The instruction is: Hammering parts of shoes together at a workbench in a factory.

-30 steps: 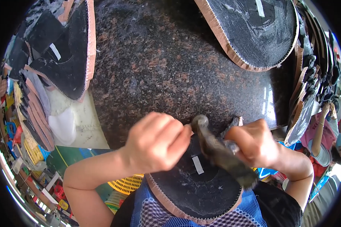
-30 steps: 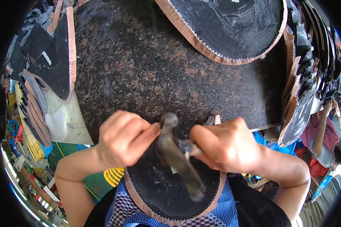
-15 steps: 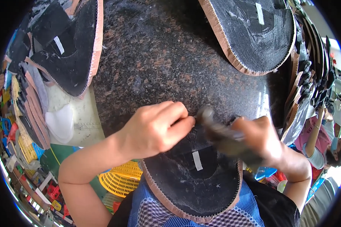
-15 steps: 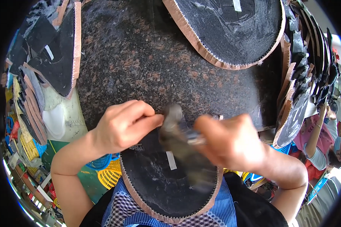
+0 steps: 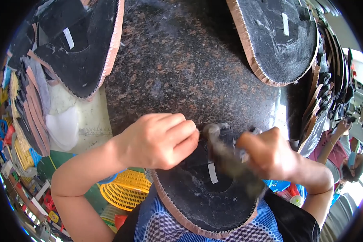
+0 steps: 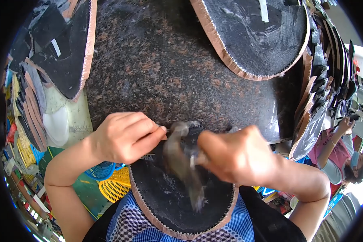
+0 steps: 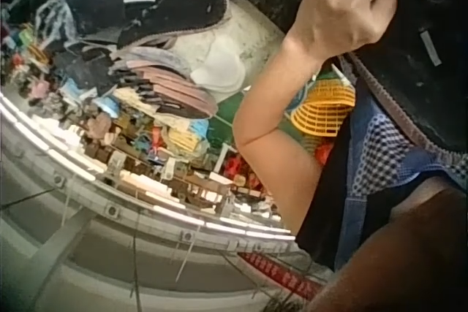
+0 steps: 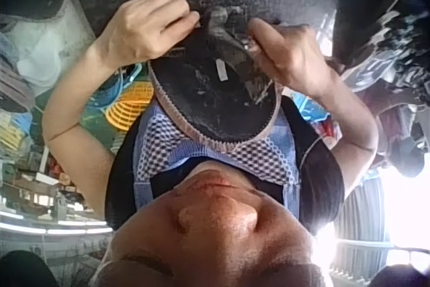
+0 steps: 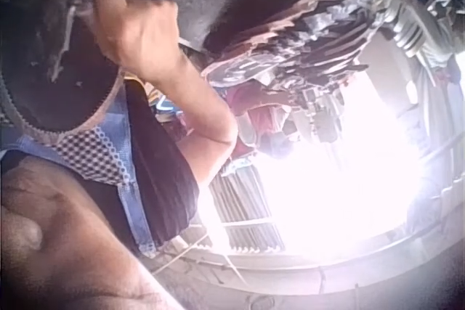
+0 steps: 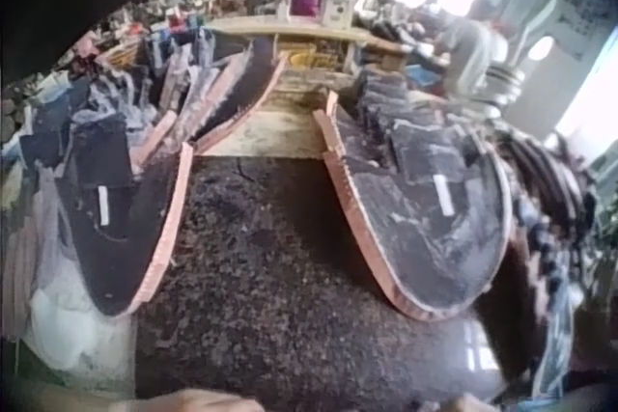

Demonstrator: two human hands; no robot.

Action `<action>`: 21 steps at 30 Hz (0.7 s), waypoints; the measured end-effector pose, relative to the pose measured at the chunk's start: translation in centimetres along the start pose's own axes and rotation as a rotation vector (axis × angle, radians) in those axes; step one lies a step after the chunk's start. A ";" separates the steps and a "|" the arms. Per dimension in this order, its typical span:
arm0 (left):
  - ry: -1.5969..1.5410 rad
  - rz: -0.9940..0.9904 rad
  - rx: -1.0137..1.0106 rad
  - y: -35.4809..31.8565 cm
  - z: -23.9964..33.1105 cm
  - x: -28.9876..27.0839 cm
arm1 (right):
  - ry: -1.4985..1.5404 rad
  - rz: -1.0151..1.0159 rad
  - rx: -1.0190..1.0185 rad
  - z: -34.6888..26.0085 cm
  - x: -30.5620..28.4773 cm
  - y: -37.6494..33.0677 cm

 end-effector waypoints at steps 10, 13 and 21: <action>0.042 0.168 -0.048 -2.5 0.9 0.6 | 0.039 -0.077 0.026 -0.8 -0.4 1.9; 0.109 0.262 -0.064 -3.0 1.0 0.8 | 0.073 0.019 -0.021 -0.8 0.1 2.0; 0.007 0.439 -0.227 -4.2 1.2 0.9 | 0.099 -0.025 -0.062 -1.2 0.2 2.8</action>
Point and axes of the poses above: each hand's wrist, its own y-axis towards the middle knuckle, its own x-axis out of the palm, z = x × y, the point moved 4 cm from there along y, towards the middle knuckle, and after that the axes turned 13 degrees about -y, right-handed, at the moved point
